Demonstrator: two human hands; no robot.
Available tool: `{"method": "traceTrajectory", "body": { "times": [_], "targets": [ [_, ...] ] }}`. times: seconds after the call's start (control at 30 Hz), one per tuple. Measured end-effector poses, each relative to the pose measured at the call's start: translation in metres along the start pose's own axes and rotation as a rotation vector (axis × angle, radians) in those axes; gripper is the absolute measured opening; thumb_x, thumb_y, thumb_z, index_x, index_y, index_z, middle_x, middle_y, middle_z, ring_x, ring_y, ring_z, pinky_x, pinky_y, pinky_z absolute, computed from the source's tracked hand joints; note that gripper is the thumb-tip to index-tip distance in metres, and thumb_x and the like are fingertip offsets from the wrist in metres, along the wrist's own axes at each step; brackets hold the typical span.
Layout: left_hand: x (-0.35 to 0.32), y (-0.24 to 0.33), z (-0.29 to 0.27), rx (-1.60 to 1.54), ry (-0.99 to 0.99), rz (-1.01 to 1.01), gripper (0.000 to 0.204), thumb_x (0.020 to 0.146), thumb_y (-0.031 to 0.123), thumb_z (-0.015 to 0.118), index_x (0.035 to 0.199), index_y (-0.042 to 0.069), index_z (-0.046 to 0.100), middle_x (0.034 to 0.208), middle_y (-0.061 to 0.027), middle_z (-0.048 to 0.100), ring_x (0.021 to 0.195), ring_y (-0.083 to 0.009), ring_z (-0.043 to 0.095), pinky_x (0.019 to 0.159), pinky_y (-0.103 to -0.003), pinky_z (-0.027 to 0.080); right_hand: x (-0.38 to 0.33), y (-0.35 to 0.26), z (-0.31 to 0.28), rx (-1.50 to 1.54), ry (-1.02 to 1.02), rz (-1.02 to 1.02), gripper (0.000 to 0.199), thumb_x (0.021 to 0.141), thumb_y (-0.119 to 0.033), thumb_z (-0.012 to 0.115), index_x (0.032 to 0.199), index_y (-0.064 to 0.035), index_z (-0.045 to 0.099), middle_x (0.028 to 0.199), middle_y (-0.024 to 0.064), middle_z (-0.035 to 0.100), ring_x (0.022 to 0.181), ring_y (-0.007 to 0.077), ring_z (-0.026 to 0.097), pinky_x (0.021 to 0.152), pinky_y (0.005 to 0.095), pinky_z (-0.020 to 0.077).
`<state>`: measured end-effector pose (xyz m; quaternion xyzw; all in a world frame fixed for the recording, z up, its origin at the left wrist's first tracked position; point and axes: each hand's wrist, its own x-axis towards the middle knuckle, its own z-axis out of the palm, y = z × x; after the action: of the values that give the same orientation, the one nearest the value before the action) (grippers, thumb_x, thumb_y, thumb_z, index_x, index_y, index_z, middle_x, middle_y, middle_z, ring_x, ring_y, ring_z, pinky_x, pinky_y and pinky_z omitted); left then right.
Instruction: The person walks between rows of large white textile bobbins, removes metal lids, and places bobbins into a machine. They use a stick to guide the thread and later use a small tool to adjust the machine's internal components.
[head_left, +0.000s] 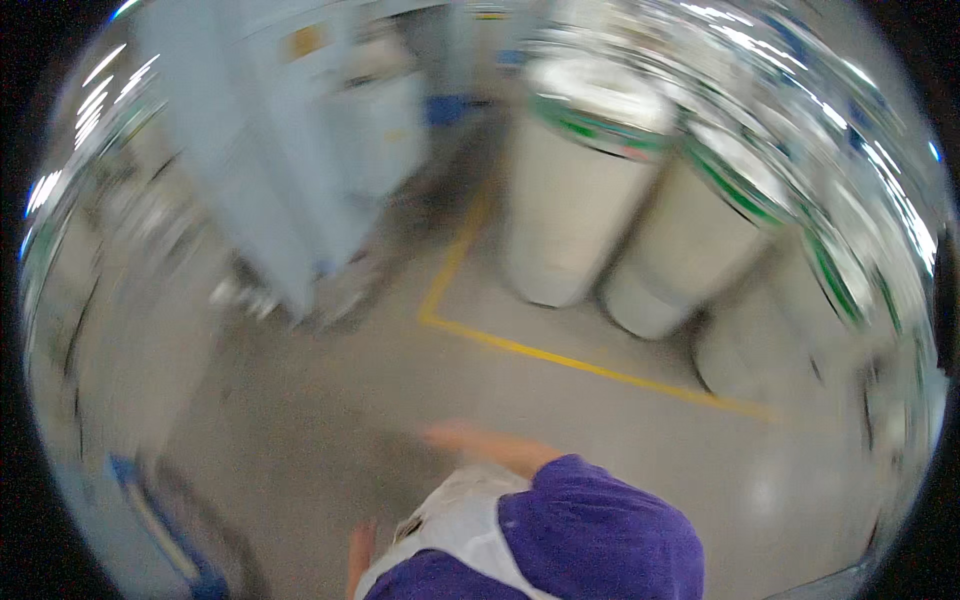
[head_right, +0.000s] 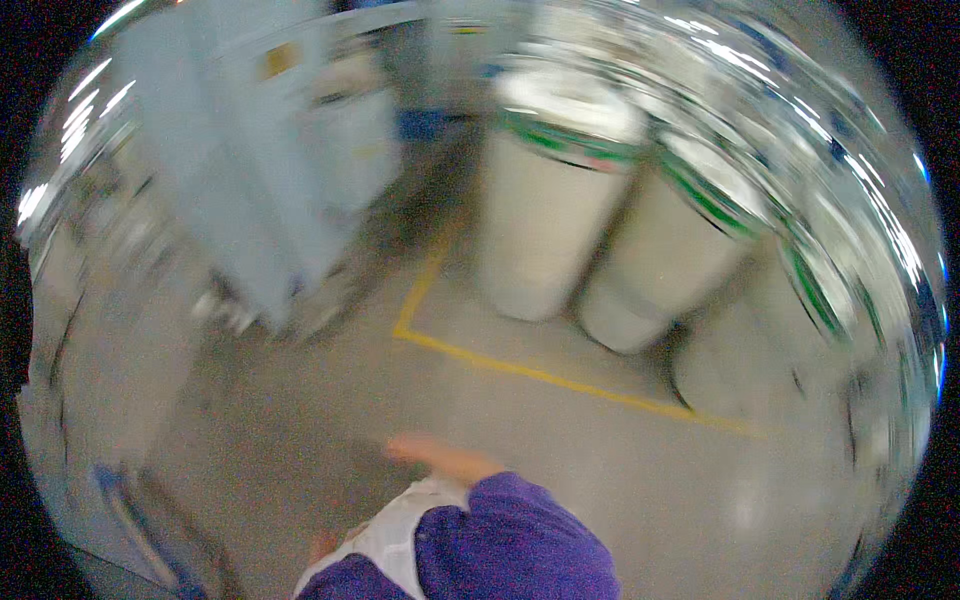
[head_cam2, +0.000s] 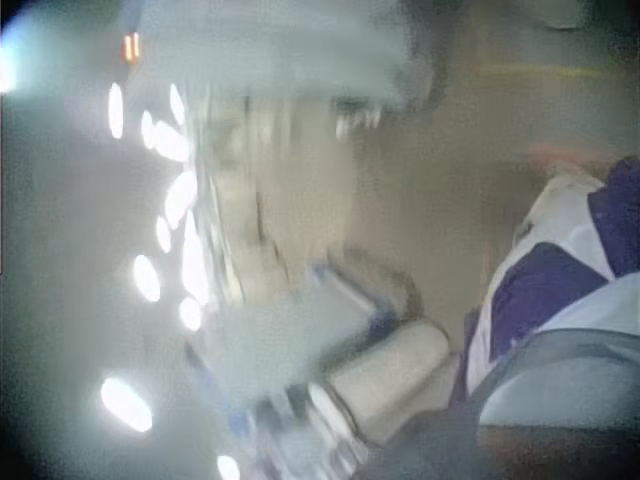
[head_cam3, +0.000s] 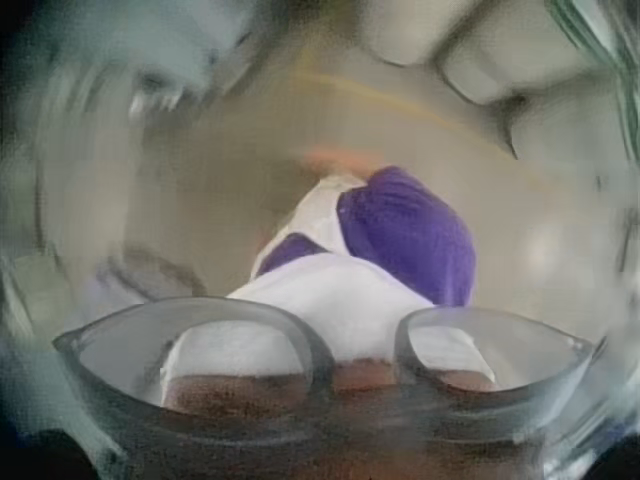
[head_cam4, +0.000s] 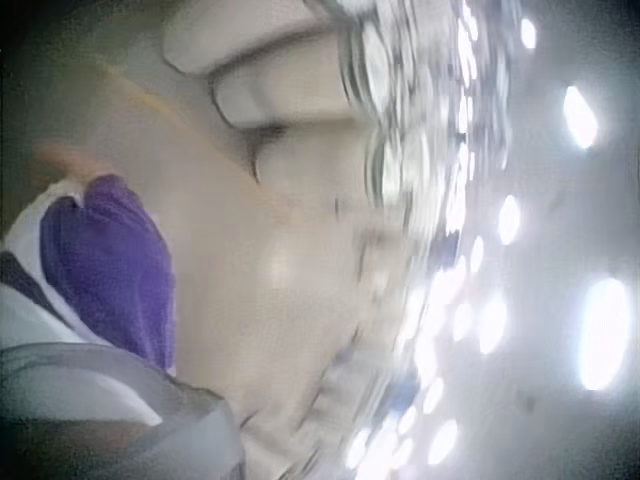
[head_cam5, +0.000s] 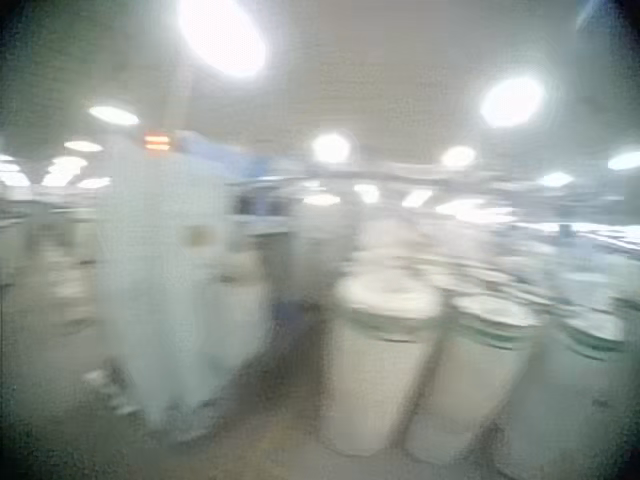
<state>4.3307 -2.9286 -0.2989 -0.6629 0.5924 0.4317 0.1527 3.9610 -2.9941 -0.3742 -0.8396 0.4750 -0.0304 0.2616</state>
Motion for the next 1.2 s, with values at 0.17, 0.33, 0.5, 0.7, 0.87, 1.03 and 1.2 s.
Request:
{"method": "traceTrajectory", "body": {
  "times": [0.17, 0.33, 0.5, 0.7, 0.87, 1.03, 1.2],
  "targets": [
    [0.068, -0.044, -0.188, -0.079, 0.499, 0.095, 0.043, 0.091, 0.037, 0.047, 0.118, 0.005, 0.056, 0.12, -0.0166, 0.056, 0.111, -0.0323, 0.051, 0.092, -0.043, 0.041, -0.002, 0.039, 0.038, 0.087, -0.506, 0.427, 0.028, 0.074, -0.028, 0.058, 0.09, -0.0075, 0.066, 0.091, 0.0141, 0.065, 0.081, 0.0296, 0.061, 0.07, 0.0428, 0.0471],
    [0.115, -0.257, -0.323, -0.592, 0.425, -0.328, 0.049, 0.091, 0.037, 0.046, 0.129, 0.008, 0.047, 0.125, -0.016, 0.052, 0.114, -0.0296, 0.05, 0.094, -0.041, 0.04, 0.113, 0.061, -0.005, 0.372, -0.447, 0.365, 0.027, 0.075, -0.032, 0.061, 0.096, -0.0151, 0.067, 0.11, 0.0117, 0.061, 0.098, 0.0333, 0.058, 0.084, 0.0428, 0.0454],
    [0.082, -0.414, -0.265, -0.874, 0.647, -0.701, 0.062, 0.09, 0.045, 0.046, 0.136, 0.005, 0.036, 0.132, -0.0156, 0.046, 0.117, -0.0285, 0.046, 0.098, -0.043, 0.035, 0.435, 0.014, -0.076, -0.124, -0.725, 0.269, 0.033, 0.085, -0.029, 0.053, 0.112, -0.0112, 0.06, 0.123, 0.0138, 0.054, 0.112, 0.0326, 0.051, 0.095, 0.0421, 0.0395],
    [0.126, -0.415, -0.28, -0.582, 0.137, -0.751, 0.033, 0.091, 0.019, 0.043, 0.119, 0.005, 0.052, 0.103, -0.0135, 0.056, 0.097, -0.0278, 0.053, 0.085, -0.042, 0.043, 0.836, -0.133, -0.198, 0.099, -0.198, -0.149, 0.038, 0.09, -0.03, 0.047, 0.118, -0.0048, 0.056, 0.12, 0.0159, 0.055, 0.112, 0.0326, 0.051, 0.095, 0.0409, 0.0396],
    [0.249, -0.441, -0.439, -0.591, 0.065, -0.69, 0.038, 0.092, 0.026, 0.04, 0.122, 0.005, 0.051, 0.114, -0.0148, 0.052, 0.105, -0.0294, 0.05, 0.09, -0.043, 0.04, 1.051, -0.205, -0.25, 0.158, -0.085, -0.257, 0.036, 0.089, -0.03, 0.048, 0.112, -0.0039, 0.058, 0.117, 0.015, 0.057, 0.108, 0.0339, 0.053, 0.092, 0.0404, 0.0416],
    [0.389, -0.522, -0.657, -0.415, 0.089, -0.57, 0.043, 0.093, 0.032, 0.037, 0.125, 0.005, 0.049, 0.124, -0.0161, 0.048, 0.113, -0.0311, 0.047, 0.095, -0.044, 0.038, 1.116, -0.125, -0.231, 0.02, -0.362, -0.009, 0.036, 0.089, -0.033, 0.048, 0.11, -0.0063, 0.059, 0.114, 0.0154, 0.059, 0.101, 0.0354, 0.056, 0.085, 0.0429, 0.0452],
    [0.581, -0.558, -1.018, -0.123, 0.375, -0.371, 0.049, 0.094, 0.039, 0.036, 0.125, 0.004, 0.049, 0.132, -0.017, 0.045, 0.12, -0.033, 0.045, 0.099, -0.045, 0.035, 1.076, 0.021, -0.192, -0.005, -0.491, 0.316, 0.045, 0.082, -0.043, 0.053, 0.101, -0.0032, 0.064, 0.102, 0.021, 0.062, 0.096, 0.0387, 0.059, 0.08, 0.0469, 0.0478]
  ]
}}
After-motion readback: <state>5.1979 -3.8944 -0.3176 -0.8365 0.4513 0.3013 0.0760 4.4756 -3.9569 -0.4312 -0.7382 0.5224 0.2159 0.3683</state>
